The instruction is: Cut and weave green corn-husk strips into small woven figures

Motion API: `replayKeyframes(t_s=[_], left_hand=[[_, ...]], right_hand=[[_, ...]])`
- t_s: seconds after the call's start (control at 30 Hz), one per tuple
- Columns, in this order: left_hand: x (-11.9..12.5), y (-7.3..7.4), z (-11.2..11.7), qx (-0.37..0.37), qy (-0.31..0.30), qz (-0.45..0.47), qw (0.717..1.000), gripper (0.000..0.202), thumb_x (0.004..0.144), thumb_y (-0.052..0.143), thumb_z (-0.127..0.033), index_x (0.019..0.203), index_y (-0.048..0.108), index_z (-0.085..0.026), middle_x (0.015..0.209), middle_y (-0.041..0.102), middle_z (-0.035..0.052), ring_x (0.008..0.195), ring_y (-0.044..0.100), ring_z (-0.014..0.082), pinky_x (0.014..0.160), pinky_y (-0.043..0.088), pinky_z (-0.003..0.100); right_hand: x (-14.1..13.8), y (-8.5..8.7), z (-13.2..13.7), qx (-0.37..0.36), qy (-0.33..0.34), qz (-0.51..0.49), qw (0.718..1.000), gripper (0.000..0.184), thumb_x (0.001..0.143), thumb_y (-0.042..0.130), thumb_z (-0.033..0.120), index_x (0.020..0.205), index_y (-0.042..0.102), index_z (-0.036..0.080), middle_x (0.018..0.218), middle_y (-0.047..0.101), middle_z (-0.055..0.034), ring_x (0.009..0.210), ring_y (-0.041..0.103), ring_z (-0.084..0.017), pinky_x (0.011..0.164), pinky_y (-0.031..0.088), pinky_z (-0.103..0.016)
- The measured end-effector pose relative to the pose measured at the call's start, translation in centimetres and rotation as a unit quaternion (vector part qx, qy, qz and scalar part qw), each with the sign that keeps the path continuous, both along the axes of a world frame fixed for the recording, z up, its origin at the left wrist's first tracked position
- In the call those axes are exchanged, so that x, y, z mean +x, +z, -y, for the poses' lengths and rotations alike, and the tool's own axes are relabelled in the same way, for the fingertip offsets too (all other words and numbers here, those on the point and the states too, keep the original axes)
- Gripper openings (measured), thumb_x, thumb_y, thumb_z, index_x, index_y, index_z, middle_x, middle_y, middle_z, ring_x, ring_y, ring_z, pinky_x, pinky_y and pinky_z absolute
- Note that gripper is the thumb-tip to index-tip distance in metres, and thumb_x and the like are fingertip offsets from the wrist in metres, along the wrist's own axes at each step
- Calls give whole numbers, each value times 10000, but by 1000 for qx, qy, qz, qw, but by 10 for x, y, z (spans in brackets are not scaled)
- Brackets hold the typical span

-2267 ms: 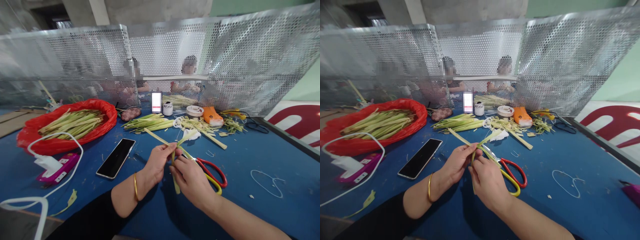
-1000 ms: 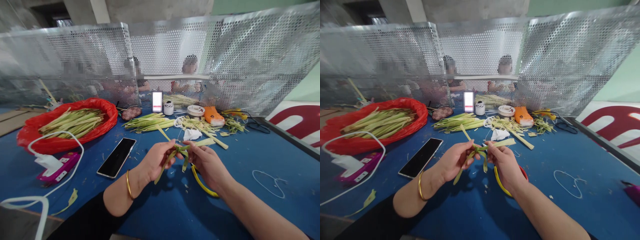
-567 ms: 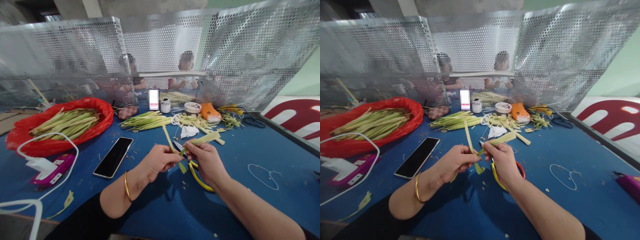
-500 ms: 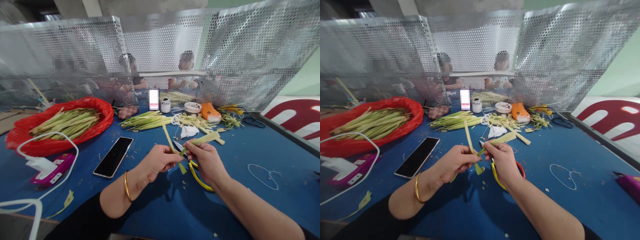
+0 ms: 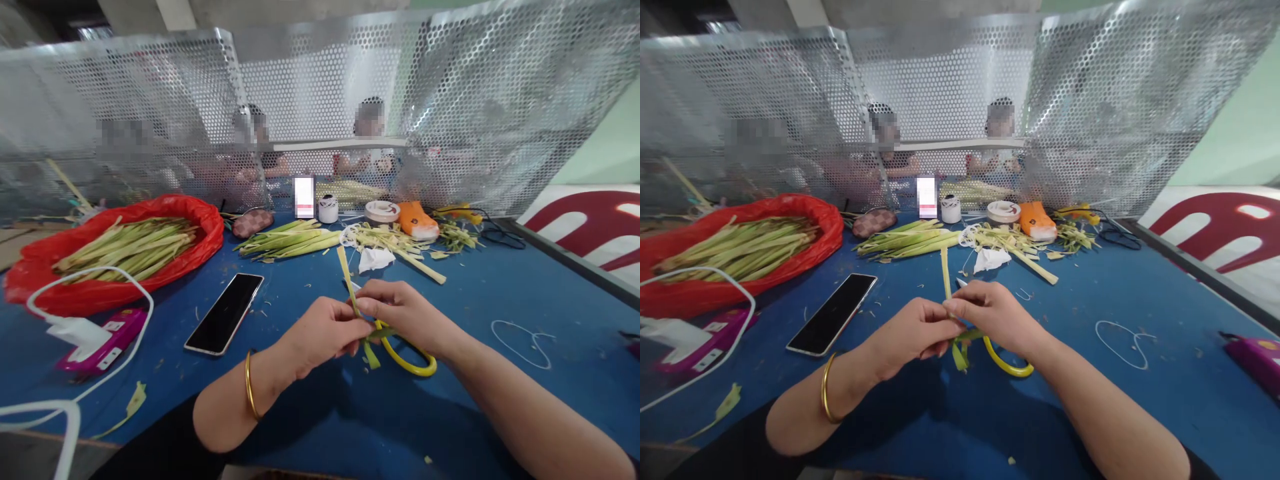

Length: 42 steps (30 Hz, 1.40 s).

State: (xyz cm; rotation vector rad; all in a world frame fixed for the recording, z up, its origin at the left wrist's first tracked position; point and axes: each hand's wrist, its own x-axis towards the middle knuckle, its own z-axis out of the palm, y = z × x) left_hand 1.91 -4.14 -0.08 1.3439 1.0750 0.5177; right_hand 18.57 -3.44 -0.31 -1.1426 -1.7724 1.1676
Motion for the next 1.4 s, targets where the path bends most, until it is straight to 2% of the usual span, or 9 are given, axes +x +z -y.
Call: replayKeyframes(t_s=[0.1, 0.3, 0.47, 0.8, 0.93, 1.03, 1.13, 1.3, 1.4], left_hand=[[3, -4, 4, 9, -20, -20, 1000, 311, 735, 583, -273, 451, 538, -156, 411, 491, -26, 361, 366, 55, 408, 267, 208], [3, -1, 3, -22, -40, -7, 999, 277, 718, 620, -311, 501, 620, -138, 450, 552, -10, 365, 397, 64, 422, 318, 210], [2, -4, 3, -36, -83, -13, 996, 261, 728, 630, -325, 553, 663, -133, 532, 634, 25, 380, 435, 74, 425, 355, 215], [5, -12, 6, -66, -108, 11, 992, 271, 735, 658, -331, 547, 644, -136, 486, 604, 9, 351, 413, 61, 402, 352, 198], [6, -11, 6, -89, -37, 34, 995, 312, 759, 652, -335, 534, 630, -121, 519, 619, 28, 372, 444, 56, 414, 361, 183], [2, -7, 0, -111, 52, 109, 986, 347, 803, 617, -436, 699, 687, -112, 625, 674, 60, 459, 546, 95, 491, 450, 212], [-5, -2, -7, -106, 113, 163, 974, 434, 832, 566, -508, 855, 705, -97, 699, 696, 87, 539, 601, 130, 553, 498, 249], [-9, 1, -13, -71, 166, 200, 963, 393, 859, 555, -460, 849, 699, -95, 724, 682, 78, 562, 603, 124, 589, 507, 256], [-7, -3, -14, -40, 182, 200, 962, 237, 782, 681, -330, 804, 699, -94, 673, 661, 45, 535, 578, 97, 582, 493, 230]], right_hand=[[-9, -6, 3, -123, -10, -121, 985, 294, 706, 707, 442, 647, 609, 171, 588, 537, 19, 514, 461, -105, 479, 359, -235], [-16, -15, 7, -84, -109, -175, 975, 268, 709, 705, 370, 596, 559, 175, 517, 433, 61, 476, 352, -74, 449, 303, -216], [-19, -17, 9, -57, -131, -165, 976, 246, 712, 681, 344, 587, 553, 176, 494, 430, 65, 455, 338, -69, 432, 290, -215], [-24, -24, 10, -14, -134, -103, 986, 235, 734, 639, 322, 584, 523, 185, 533, 448, 52, 501, 383, -91, 465, 321, -225], [-15, -24, 0, 79, -134, -7, 988, 188, 826, 561, 301, 687, 607, 183, 608, 551, 16, 573, 495, -126, 558, 399, -249], [-1, -17, -5, 211, -201, 39, 956, 192, 896, 492, 294, 832, 641, 189, 733, 618, -16, 683, 561, -153, 660, 427, -272], [7, -7, -2, 287, -246, 59, 924, 226, 910, 508, 309, 733, 589, 194, 677, 573, -1, 635, 522, -140, 616, 403, -256], [1, -8, 3, 240, -107, 141, 955, 222, 899, 554, 373, 766, 618, 207, 776, 602, -17, 684, 541, -152, 605, 394, -256], [-6, -15, 3, 193, -78, 166, 964, 245, 912, 520, 390, 757, 591, 215, 758, 589, -15, 684, 534, -162, 581, 381, -256]])
